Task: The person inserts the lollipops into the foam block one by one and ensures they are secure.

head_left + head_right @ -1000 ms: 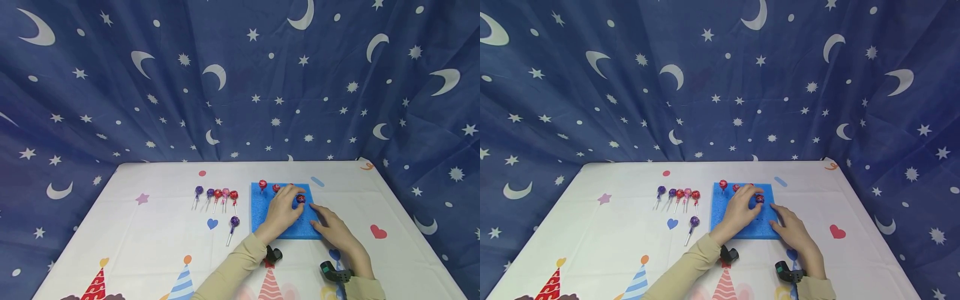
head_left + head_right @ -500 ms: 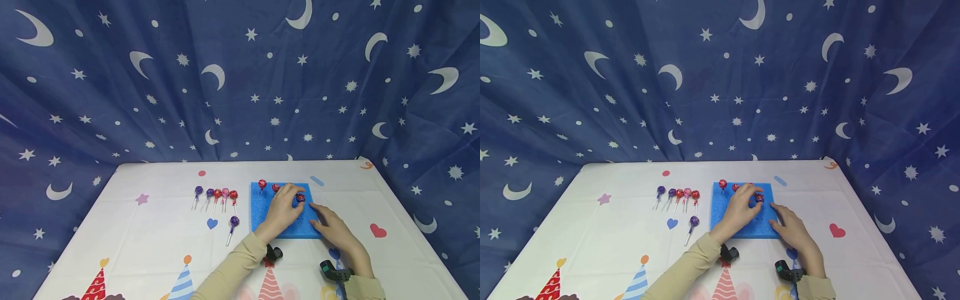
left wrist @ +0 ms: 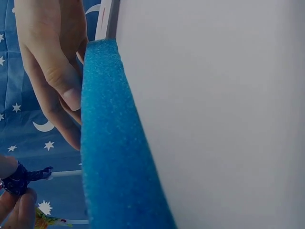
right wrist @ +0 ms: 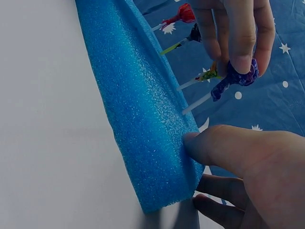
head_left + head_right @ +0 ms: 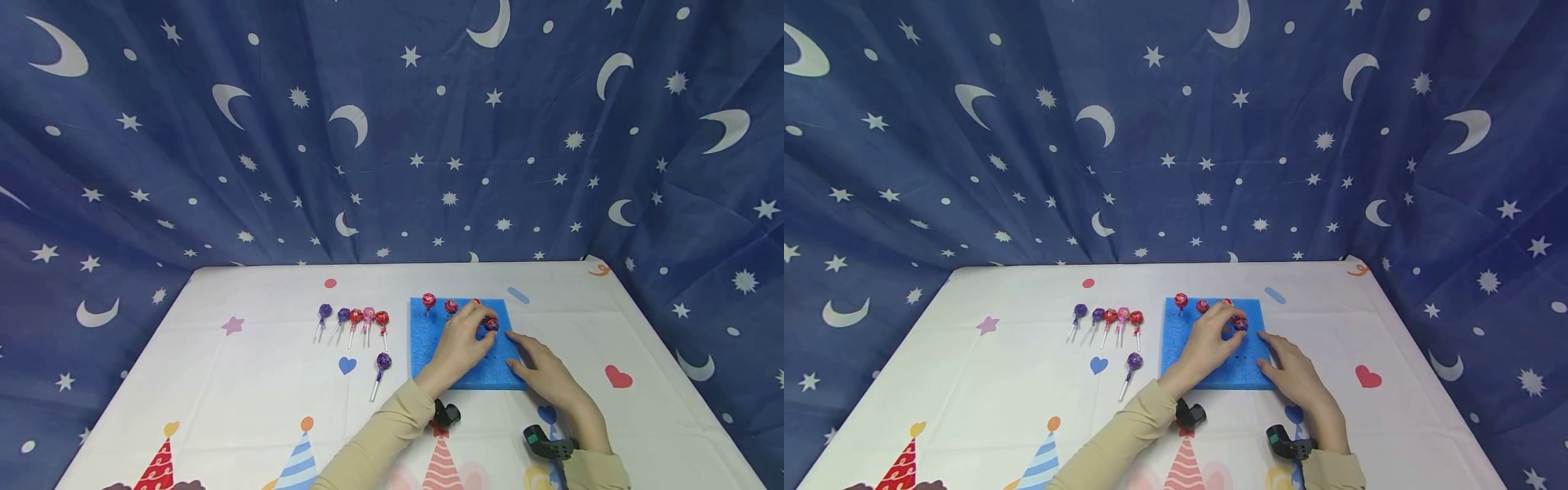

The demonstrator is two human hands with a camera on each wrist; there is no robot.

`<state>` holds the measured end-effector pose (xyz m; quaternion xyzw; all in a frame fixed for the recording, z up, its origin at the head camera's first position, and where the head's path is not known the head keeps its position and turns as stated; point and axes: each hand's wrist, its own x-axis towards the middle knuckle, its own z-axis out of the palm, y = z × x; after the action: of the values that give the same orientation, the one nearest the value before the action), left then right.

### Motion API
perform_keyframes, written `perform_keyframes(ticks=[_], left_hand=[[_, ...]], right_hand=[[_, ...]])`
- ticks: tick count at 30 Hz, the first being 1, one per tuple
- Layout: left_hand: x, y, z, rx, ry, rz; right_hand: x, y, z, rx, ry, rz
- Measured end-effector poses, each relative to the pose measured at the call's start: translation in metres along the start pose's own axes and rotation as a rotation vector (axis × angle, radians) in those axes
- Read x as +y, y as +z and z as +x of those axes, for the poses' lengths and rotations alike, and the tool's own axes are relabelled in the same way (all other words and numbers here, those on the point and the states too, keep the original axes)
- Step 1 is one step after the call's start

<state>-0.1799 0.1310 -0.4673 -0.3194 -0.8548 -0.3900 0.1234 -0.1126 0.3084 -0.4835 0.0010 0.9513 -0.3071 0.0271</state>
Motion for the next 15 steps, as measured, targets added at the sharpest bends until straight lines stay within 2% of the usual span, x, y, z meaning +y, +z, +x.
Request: perform_keyframes(ticks=[15], left_hand=[[-0.0059,-0.0105,-0.0029,0.041,-0.027,-0.07]], right_hand=[[-0.0009,0.0009,0.0002,0.006,-0.002,-0.012]])
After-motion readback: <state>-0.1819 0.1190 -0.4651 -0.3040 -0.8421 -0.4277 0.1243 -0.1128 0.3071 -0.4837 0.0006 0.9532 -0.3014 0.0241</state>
